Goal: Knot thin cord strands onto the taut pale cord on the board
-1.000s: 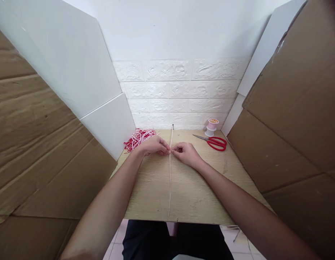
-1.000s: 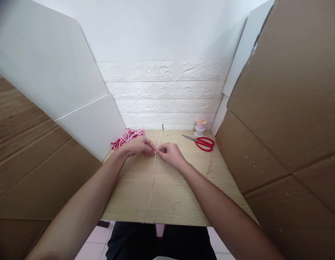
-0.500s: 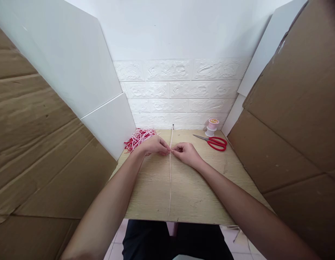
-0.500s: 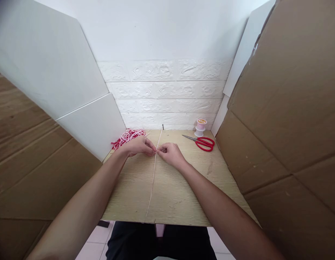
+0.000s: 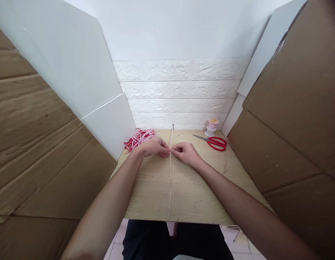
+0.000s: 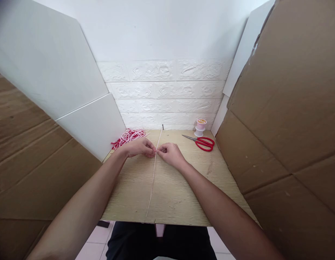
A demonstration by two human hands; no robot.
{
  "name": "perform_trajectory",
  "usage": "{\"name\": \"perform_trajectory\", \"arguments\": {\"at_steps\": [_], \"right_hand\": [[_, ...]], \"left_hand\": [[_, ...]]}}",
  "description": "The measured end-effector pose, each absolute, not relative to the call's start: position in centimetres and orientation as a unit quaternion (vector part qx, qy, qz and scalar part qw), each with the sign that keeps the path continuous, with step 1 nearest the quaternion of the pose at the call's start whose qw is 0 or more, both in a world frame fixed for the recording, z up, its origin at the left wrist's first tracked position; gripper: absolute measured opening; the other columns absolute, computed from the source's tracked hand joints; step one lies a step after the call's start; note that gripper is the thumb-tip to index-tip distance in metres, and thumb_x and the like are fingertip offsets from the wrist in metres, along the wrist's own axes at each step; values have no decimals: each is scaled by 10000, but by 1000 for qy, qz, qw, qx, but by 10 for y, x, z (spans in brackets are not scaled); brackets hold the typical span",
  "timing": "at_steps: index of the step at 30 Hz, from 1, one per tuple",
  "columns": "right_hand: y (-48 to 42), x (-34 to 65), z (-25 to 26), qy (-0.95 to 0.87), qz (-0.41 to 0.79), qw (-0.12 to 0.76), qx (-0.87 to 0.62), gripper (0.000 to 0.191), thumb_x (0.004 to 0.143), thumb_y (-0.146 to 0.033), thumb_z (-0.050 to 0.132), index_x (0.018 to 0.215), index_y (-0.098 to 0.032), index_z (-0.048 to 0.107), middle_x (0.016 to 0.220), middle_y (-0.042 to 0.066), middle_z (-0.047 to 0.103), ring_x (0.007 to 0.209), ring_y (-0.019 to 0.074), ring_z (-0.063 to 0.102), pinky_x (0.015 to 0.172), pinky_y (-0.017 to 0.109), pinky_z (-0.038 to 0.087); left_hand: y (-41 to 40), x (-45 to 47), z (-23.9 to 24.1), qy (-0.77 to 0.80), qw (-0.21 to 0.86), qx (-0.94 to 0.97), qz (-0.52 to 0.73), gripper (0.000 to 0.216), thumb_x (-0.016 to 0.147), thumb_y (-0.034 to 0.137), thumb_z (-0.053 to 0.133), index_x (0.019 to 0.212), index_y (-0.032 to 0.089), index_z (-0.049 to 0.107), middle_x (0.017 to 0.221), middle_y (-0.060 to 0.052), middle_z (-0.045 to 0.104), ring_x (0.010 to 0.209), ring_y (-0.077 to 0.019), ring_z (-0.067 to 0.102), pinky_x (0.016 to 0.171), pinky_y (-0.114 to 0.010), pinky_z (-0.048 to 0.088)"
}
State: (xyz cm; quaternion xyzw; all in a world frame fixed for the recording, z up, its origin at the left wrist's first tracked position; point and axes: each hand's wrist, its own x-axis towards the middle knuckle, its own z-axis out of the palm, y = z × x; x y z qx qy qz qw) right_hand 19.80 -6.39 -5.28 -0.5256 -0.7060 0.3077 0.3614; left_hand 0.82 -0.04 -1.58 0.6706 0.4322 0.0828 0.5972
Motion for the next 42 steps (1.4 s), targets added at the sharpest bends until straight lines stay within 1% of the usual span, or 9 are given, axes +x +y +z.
{"name": "perform_trajectory", "arguments": {"at_steps": [3, 10, 14, 17, 22, 27, 36, 42], "right_hand": [[-63, 198, -53, -706, 310, 365, -523, 161, 824, -206, 625, 809, -134, 768, 806, 48, 744, 695, 141, 619, 626, 231, 407], [-62, 199, -56, -709, 314, 369, -512, 160, 819, -215, 630, 819, -134, 768, 786, 43, 739, 681, 133, 612, 610, 223, 405], [-63, 199, -56, -711, 315, 368, -510, 175, 830, -241, 629, 828, -132, 767, 774, 43, 731, 680, 134, 606, 613, 229, 413], [-63, 199, -55, -714, 313, 368, -507, 176, 832, -241, 629, 831, -130, 766, 772, 45, 728, 678, 132, 603, 616, 230, 414], [-62, 199, -57, -720, 305, 369, -503, 165, 831, -233, 628, 817, -139, 762, 753, 39, 720, 651, 123, 586, 601, 227, 403], [-63, 199, -58, -722, 304, 373, -498, 156, 831, -223, 625, 820, -148, 762, 768, 37, 725, 665, 126, 595, 610, 228, 409], [-64, 197, -53, -717, 301, 368, -510, 136, 812, -192, 635, 809, -142, 762, 756, 38, 722, 654, 124, 588, 604, 223, 401], [-65, 197, -53, -712, 302, 364, -519, 139, 802, -175, 629, 812, -139, 763, 780, 44, 725, 669, 127, 589, 622, 225, 404]], "left_hand": [[1, 6, -16, 421, 608, 670, 62, 228, 634, 236, 735, 836, 132, 718, 840, -39, 718, 743, -118, 666, 757, -218, 558], [4, 3, -19, 417, 595, 686, 30, 308, 653, 322, 742, 861, 98, 699, 844, -85, 716, 698, -125, 664, 679, -231, 552], [3, 3, -17, 416, 587, 694, 15, 307, 670, 342, 720, 841, 89, 690, 843, -99, 712, 706, -138, 670, 675, -248, 555], [0, 4, -14, 415, 568, 710, -1, 285, 697, 347, 683, 815, 88, 681, 796, -93, 703, 698, -146, 668, 655, -247, 547], [-5, 7, -9, 427, 518, 740, -37, 256, 737, 361, 608, 749, 106, 626, 729, -86, 691, 592, -127, 623, 561, -222, 485], [-8, 9, -6, 436, 491, 751, -69, 242, 744, 381, 563, 720, 141, 563, 705, -69, 689, 538, -116, 590, 464, -198, 371], [-11, 13, -3, 470, 471, 744, -63, 257, 718, 393, 557, 661, 143, 562, 678, -76, 684, 501, -107, 560, 414, -201, 268], [-12, 18, -8, 478, 482, 732, -60, 271, 715, 393, 548, 681, 128, 593, 636, -84, 666, 474, -109, 550, 406, -192, 261]]}}
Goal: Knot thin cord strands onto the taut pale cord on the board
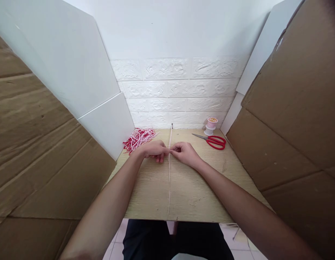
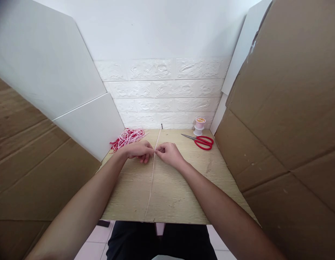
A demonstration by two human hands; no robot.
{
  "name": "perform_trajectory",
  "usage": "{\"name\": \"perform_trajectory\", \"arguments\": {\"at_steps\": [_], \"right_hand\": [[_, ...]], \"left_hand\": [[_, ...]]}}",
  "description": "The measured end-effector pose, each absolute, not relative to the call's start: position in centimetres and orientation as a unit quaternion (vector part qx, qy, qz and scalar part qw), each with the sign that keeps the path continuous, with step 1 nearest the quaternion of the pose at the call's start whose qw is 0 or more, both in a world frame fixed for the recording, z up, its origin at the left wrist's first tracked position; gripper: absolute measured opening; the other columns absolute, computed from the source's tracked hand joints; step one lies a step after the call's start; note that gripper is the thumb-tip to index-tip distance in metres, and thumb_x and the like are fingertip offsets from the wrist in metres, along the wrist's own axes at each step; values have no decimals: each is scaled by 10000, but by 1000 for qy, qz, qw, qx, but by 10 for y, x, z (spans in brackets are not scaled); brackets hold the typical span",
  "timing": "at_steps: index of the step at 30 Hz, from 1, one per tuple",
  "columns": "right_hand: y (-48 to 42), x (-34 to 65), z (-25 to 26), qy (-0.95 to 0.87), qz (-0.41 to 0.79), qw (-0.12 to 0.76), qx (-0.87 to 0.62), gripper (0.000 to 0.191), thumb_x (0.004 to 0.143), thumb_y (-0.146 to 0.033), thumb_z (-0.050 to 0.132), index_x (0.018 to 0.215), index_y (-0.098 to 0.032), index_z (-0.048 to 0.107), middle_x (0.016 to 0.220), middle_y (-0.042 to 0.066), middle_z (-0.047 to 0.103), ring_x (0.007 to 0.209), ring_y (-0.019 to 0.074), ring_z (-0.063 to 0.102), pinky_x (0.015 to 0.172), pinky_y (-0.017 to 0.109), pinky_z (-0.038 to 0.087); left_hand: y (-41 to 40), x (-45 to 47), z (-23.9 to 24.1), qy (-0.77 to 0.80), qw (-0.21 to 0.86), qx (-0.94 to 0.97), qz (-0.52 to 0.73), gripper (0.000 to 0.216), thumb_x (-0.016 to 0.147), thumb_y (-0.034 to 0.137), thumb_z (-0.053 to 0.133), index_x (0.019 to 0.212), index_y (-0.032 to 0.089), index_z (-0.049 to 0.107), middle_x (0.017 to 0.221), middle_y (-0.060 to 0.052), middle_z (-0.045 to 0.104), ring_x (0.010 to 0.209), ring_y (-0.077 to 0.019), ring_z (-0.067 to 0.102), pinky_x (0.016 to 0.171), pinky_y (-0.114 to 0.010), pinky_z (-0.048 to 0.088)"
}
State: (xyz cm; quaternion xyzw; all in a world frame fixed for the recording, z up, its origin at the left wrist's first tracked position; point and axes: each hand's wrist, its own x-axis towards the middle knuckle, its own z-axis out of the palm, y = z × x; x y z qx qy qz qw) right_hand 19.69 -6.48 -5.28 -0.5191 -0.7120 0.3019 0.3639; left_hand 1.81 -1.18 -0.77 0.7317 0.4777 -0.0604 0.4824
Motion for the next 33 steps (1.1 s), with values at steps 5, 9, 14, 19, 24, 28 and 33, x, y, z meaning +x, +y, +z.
{"name": "perform_trajectory", "arguments": {"at_steps": [5, 9, 14, 19, 24, 28, 33], "right_hand": [[-64, 198, -53, -718, 304, 360, -512, 155, 798, -157, 613, 814, -141, 767, 786, 44, 725, 682, 128, 594, 625, 221, 403], [-64, 198, -53, -718, 307, 362, -508, 165, 818, -204, 616, 804, -144, 769, 738, 30, 711, 639, 117, 566, 599, 217, 388], [-64, 197, -55, -711, 313, 364, -514, 164, 811, -210, 624, 813, -143, 773, 769, 41, 727, 657, 124, 583, 603, 220, 393], [-62, 199, -57, -708, 324, 364, -511, 170, 816, -230, 624, 819, -134, 764, 759, 39, 724, 663, 129, 591, 604, 222, 399], [-61, 207, -53, -719, 346, 320, -510, 204, 828, -275, 624, 828, -123, 760, 715, 27, 690, 620, 116, 551, 557, 215, 366], [-60, 214, -49, -742, 304, 281, -526, 153, 801, -219, 618, 777, -130, 740, 675, 12, 660, 604, 109, 535, 543, 213, 340], [-60, 216, -49, -773, 254, 259, -520, 125, 754, -146, 573, 730, -143, 695, 689, 4, 663, 605, 102, 534, 562, 215, 341]], "left_hand": [[-12, 19, -6, 475, 488, 729, -74, 255, 705, 366, 549, 684, 124, 627, 602, -73, 643, 461, -114, 539, 387, -198, 238], [-8, 10, 0, 485, 479, 731, -40, 253, 720, 381, 580, 707, 135, 640, 541, -36, 585, 425, -98, 479, 386, -210, 246], [-5, 4, 2, 493, 475, 729, -30, 346, 712, 489, 679, 792, 152, 687, 545, -13, 551, 428, -89, 446, 391, -223, 241], [-4, 4, -4, 456, 495, 738, -45, 318, 685, 457, 726, 784, 157, 684, 552, 0, 536, 437, -78, 428, 392, -217, 226], [-3, 3, -7, 445, 512, 734, -39, 281, 709, 421, 698, 783, 153, 664, 544, 7, 528, 430, -76, 425, 388, -208, 257], [-2, 1, -8, 449, 512, 731, -44, 254, 699, 389, 689, 719, 144, 620, 545, 3, 531, 426, -73, 427, 385, -202, 270], [1, -2, -10, 457, 501, 732, -57, 238, 708, 372, 658, 714, 137, 618, 550, -1, 538, 424, -73, 434, 379, -201, 255]]}}
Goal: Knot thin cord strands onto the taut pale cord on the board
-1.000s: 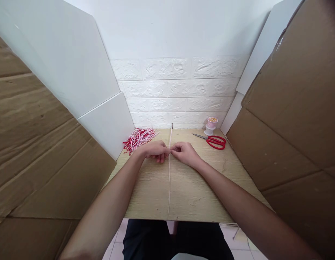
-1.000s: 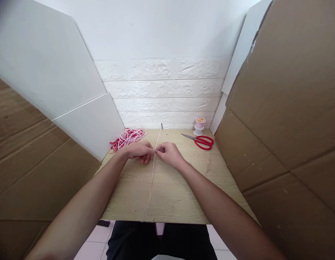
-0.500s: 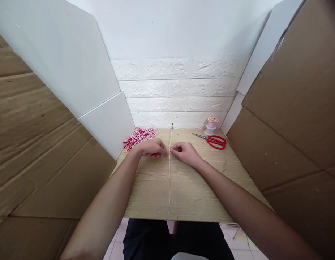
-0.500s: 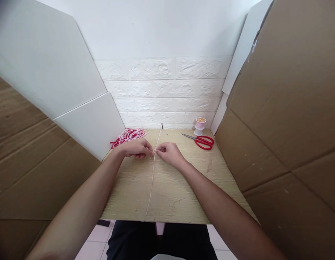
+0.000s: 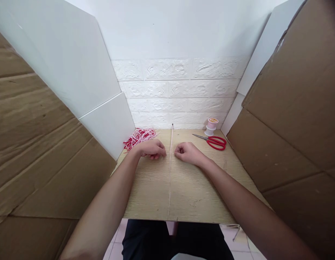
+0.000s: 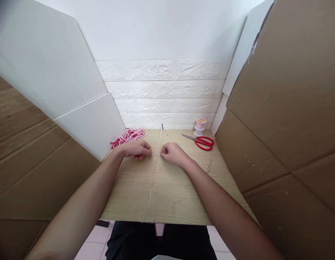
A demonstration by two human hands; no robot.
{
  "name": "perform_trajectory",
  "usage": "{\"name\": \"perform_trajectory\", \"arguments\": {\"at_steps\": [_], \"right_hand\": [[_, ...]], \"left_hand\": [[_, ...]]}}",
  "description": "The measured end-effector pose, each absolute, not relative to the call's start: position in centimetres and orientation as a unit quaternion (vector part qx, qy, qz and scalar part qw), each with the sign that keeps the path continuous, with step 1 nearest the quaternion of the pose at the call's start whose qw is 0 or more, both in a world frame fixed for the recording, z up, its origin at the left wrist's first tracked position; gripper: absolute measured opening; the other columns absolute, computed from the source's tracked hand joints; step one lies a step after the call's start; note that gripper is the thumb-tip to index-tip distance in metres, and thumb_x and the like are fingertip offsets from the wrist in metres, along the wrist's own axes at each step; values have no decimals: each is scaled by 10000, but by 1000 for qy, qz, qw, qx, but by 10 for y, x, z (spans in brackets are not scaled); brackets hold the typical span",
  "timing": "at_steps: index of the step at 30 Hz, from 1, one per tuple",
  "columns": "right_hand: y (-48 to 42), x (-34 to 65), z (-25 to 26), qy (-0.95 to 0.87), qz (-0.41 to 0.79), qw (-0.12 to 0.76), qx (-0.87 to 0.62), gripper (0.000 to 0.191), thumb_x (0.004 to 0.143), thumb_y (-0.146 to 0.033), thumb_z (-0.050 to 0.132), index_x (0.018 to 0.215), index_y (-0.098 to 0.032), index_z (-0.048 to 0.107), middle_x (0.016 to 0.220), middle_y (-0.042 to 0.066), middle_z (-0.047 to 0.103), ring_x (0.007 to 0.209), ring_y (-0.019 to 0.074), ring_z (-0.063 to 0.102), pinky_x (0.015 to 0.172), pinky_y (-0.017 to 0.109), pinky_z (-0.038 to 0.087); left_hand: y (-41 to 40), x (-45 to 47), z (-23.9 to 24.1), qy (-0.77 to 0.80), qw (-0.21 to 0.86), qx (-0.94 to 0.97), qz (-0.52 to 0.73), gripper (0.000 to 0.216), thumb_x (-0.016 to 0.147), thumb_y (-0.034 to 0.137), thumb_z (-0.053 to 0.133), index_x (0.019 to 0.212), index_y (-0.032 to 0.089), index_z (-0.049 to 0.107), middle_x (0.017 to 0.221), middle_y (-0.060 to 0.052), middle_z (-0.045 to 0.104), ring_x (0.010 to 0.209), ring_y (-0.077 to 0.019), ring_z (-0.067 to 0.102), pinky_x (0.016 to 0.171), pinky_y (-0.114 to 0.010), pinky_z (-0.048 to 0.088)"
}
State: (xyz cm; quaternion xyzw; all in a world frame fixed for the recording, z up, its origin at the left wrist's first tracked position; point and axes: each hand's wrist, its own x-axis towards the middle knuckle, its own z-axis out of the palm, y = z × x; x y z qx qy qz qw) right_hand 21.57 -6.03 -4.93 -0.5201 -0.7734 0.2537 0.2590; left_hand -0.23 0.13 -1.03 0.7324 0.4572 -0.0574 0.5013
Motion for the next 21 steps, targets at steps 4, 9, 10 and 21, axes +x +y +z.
{"name": "perform_trajectory", "arguments": {"at_steps": [4, 9, 10, 21], "right_hand": [[-61, 213, -50, -785, 232, 262, -511, 122, 747, -136, 555, 713, -147, 671, 688, 8, 655, 611, 104, 531, 571, 218, 340], [-62, 211, -51, -789, 216, 265, -511, 120, 755, -149, 552, 722, -149, 667, 697, 12, 655, 617, 105, 531, 584, 220, 346], [-61, 211, -52, -788, 216, 264, -512, 118, 753, -147, 552, 723, -149, 666, 700, 12, 656, 619, 105, 533, 585, 219, 347], [-60, 213, -53, -769, 214, 259, -544, 89, 736, -168, 555, 714, -165, 641, 702, 12, 659, 634, 115, 555, 582, 223, 347]], "left_hand": [[1, -1, -10, 459, 499, 733, -50, 283, 727, 415, 667, 789, 139, 652, 557, 6, 537, 420, -75, 432, 374, -205, 248], [-3, 5, -8, 460, 492, 738, -33, 325, 731, 448, 685, 823, 137, 666, 565, 8, 535, 427, -76, 432, 378, -206, 258], [-4, 6, -8, 460, 489, 740, -33, 315, 729, 438, 686, 819, 136, 667, 563, 9, 533, 426, -75, 430, 380, -205, 260], [-3, 7, -9, 481, 446, 754, -21, 217, 730, 353, 614, 777, 145, 656, 574, 8, 528, 418, -82, 440, 358, -209, 242]]}}
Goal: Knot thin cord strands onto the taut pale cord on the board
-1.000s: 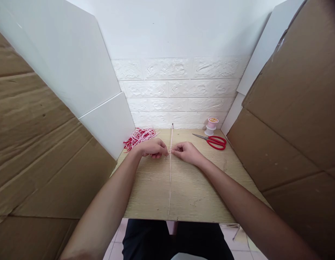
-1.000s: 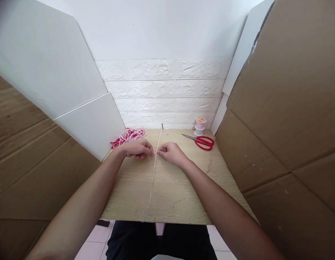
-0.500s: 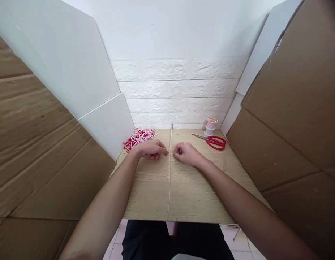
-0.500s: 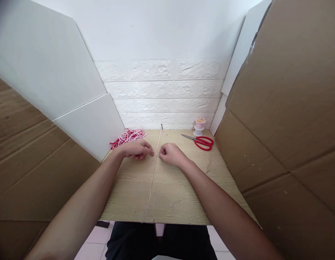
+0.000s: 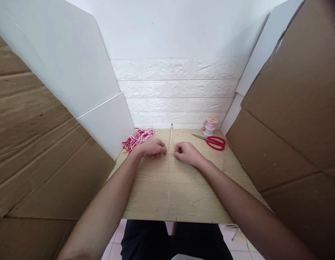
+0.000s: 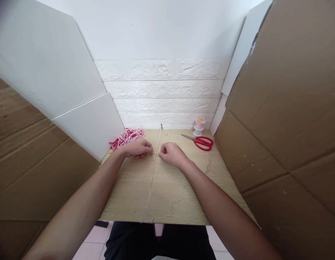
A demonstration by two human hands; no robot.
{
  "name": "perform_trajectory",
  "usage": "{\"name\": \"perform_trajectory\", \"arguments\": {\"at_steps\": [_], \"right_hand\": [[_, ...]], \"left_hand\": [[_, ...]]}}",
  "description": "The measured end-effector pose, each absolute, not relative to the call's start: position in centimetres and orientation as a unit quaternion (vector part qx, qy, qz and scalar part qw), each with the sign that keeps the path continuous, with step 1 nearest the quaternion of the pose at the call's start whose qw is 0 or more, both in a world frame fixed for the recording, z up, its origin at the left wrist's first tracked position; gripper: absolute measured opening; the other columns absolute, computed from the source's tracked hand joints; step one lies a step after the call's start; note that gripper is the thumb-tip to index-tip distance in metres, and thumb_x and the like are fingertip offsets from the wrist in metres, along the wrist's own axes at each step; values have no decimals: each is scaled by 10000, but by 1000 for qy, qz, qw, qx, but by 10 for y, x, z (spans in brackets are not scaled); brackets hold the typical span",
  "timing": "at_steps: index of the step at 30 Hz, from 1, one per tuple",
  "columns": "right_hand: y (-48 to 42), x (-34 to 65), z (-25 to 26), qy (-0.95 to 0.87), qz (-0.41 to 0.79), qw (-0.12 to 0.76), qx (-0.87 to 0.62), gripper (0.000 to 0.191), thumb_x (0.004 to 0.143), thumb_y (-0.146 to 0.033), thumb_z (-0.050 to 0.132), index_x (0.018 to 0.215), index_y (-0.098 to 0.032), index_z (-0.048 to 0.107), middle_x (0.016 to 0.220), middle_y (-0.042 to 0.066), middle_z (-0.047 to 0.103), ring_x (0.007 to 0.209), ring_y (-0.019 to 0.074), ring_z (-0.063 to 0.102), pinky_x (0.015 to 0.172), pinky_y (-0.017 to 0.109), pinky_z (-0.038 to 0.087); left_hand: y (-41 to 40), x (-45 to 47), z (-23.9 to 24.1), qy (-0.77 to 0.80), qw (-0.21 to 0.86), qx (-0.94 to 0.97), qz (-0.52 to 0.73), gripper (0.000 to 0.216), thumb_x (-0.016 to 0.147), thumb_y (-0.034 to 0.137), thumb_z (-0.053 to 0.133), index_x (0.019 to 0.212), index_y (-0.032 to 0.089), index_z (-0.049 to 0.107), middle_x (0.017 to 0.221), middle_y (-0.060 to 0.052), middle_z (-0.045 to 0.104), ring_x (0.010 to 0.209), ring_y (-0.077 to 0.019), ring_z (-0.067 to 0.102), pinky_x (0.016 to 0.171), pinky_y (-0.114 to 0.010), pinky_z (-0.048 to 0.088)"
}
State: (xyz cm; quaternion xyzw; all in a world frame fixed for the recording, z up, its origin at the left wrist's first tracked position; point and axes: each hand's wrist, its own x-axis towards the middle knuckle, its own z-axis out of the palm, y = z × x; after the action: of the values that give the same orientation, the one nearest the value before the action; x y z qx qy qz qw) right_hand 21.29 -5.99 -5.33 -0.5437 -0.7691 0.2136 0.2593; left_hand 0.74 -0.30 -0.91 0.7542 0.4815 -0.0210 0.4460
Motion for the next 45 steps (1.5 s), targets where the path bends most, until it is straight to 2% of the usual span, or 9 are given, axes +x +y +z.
{"name": "perform_trajectory", "arguments": {"at_steps": [25, 34, 41, 45], "right_hand": [[-57, 216, -52, -732, 183, 214, -620, 94, 768, -264, 600, 737, -192, 651, 746, 27, 679, 689, 143, 565, 601, 242, 326], [-59, 212, -52, -717, 168, 227, -637, 93, 767, -258, 618, 707, -188, 626, 761, 32, 676, 684, 141, 548, 586, 248, 299], [-59, 218, -53, -745, 158, 237, -603, 70, 776, -224, 586, 737, -183, 628, 757, 25, 661, 693, 137, 542, 612, 247, 314], [-59, 222, -52, -751, 153, 232, -599, 59, 774, -195, 580, 777, -184, 638, 795, 28, 664, 707, 141, 539, 612, 255, 309]], "left_hand": [[3, 5, -20, 471, 394, 789, 14, 185, 706, 322, 561, 676, 146, 608, 531, 0, 467, 443, -88, 388, 381, -211, 234], [2, 6, -19, 475, 386, 790, 28, 166, 683, 298, 560, 619, 145, 575, 512, -2, 477, 444, -91, 395, 402, -218, 234], [1, 3, -14, 472, 389, 791, 8, 219, 682, 343, 613, 710, 133, 668, 563, 7, 485, 467, -80, 382, 420, -221, 227], [5, -1, -14, 478, 383, 789, 45, 281, 722, 397, 600, 721, 125, 669, 603, -9, 521, 495, -85, 413, 439, -215, 266]]}}
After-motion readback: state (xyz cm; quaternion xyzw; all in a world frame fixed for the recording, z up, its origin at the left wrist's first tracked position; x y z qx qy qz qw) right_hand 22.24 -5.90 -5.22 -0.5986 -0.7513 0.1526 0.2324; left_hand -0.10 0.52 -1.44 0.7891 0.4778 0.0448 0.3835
